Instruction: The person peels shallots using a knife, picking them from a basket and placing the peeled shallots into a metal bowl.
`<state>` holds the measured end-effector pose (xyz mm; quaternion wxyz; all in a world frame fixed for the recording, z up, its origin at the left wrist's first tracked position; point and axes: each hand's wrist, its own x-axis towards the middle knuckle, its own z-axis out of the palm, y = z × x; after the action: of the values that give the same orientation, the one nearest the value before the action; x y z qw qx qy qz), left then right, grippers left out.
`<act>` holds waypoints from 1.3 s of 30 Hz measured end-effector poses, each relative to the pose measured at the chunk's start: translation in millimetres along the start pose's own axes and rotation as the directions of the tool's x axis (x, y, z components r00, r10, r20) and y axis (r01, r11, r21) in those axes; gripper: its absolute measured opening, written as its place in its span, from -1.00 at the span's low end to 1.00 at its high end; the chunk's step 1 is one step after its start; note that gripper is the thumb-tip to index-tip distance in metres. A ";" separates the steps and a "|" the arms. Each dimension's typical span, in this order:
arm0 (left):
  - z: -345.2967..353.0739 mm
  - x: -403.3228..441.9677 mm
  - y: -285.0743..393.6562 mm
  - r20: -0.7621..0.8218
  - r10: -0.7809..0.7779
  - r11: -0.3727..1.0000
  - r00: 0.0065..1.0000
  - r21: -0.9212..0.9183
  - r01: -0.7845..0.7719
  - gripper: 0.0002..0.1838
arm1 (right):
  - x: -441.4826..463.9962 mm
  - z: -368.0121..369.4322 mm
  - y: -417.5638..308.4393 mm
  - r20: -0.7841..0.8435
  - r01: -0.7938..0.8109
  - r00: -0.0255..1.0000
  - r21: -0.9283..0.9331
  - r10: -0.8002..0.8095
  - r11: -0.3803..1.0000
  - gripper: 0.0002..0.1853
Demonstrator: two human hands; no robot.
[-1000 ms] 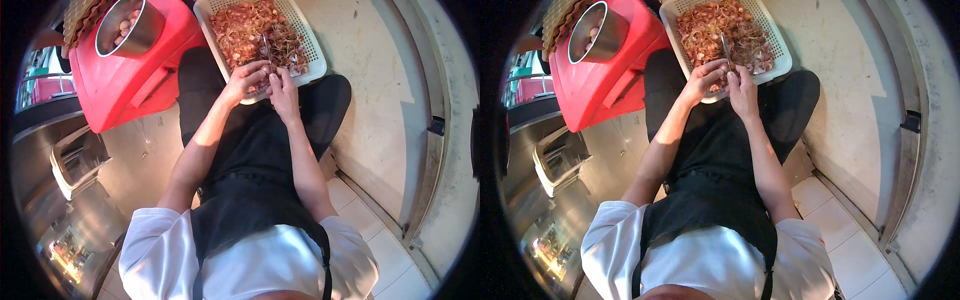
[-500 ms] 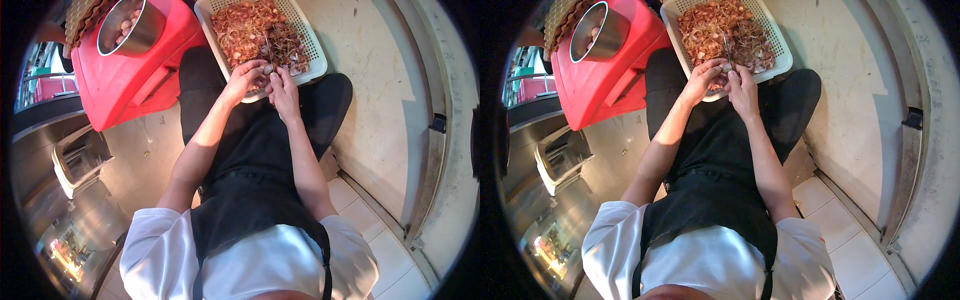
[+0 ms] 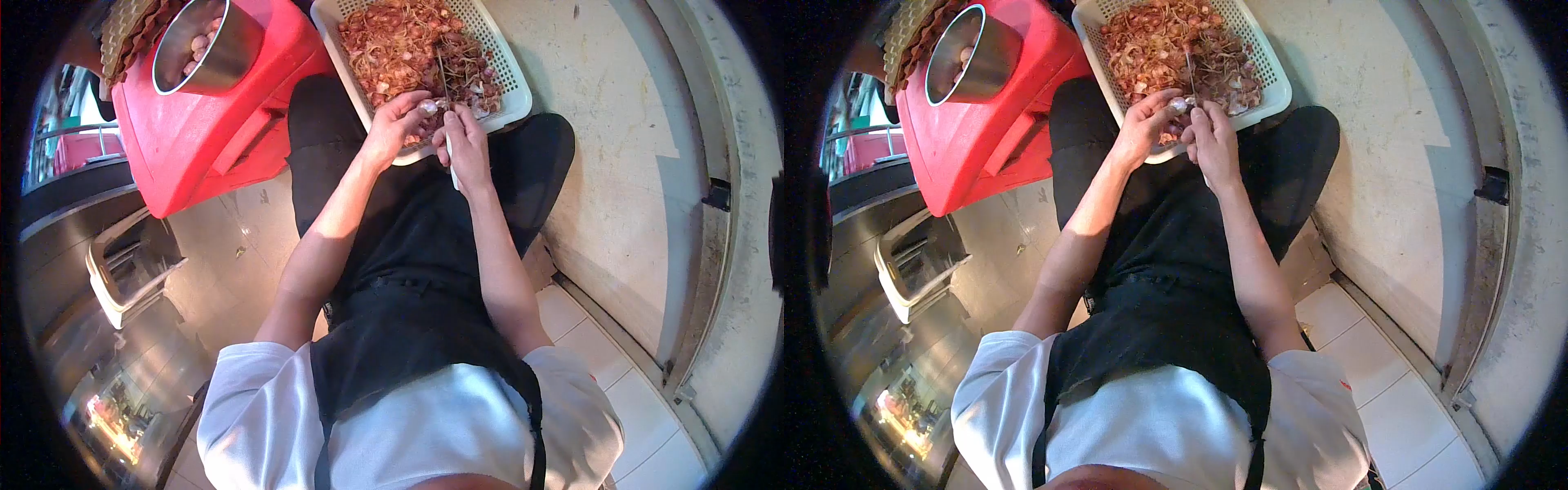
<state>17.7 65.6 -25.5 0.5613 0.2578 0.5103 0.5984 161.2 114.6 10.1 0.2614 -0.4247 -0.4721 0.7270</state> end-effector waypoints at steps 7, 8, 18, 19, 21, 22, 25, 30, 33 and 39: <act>-1.1 0.6 -0.7 -0.005 -0.059 0.968 0.998 -0.245 0.056 -0.66 | 0.6 -4.9 -3.5 -0.022 0.005 1.000 0.055 -0.004 0.998 -0.78; -1.2 0.3 0.0 -0.004 -0.055 0.963 0.998 -0.263 0.052 -0.66 | 1.2 -6.1 -2.7 -0.026 0.002 1.000 0.041 -0.001 0.999 -0.77; -8.0 -0.1 4.0 0.108 -0.096 0.895 0.989 -0.425 0.133 -0.69 | -5.1 2.2 -3.5 -0.086 -0.040 0.996 -0.037 0.037 0.998 -0.56; -7.9 -0.4 2.3 0.104 -0.096 0.896 0.990 -0.425 0.131 -0.69 | -6.0 3.2 -3.8 -0.087 -0.034 0.996 -0.056 0.029 0.998 -0.51; -9.0 -0.4 0.4 0.115 -0.081 0.876 0.990 -0.466 0.126 -0.72 | -7.0 3.3 -4.5 -0.055 -0.013 0.998 -0.056 0.010 0.998 -0.46; -9.6 0.0 0.0 0.121 -0.073 0.866 0.990 -0.486 0.123 -0.73 | -7.0 3.4 -4.5 -0.039 -0.002 0.999 -0.056 -0.001 0.998 -0.44; -10.3 0.3 -0.2 0.112 -0.027 0.861 0.993 -0.502 0.079 -0.78 | -5.3 1.0 -1.6 -0.044 -0.008 0.999 -0.066 0.005 0.998 -0.46; -16.4 2.6 -6.9 0.067 -0.006 0.874 0.998 -0.484 0.037 -0.77 | -5.1 0.0 0.0 -0.055 -0.024 0.998 -0.067 0.020 0.997 -0.49; -17.8 3.3 -11.4 0.053 -0.016 0.886 0.998 -0.461 0.039 -0.74 | -5.3 0.9 -1.2 -0.057 -0.026 0.998 -0.076 0.022 0.997 -0.51; -7.6 2.9 1.8 0.001 -0.067 0.866 0.998 -0.496 0.059 -0.68 | -3.6 0.7 3.1 -0.053 -0.018 0.999 -0.104 0.012 0.994 -0.53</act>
<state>9.5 66.1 -27.3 0.6237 0.0833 0.3523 0.6928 162.5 110.2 8.7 0.2457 -0.4602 -0.4992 0.6918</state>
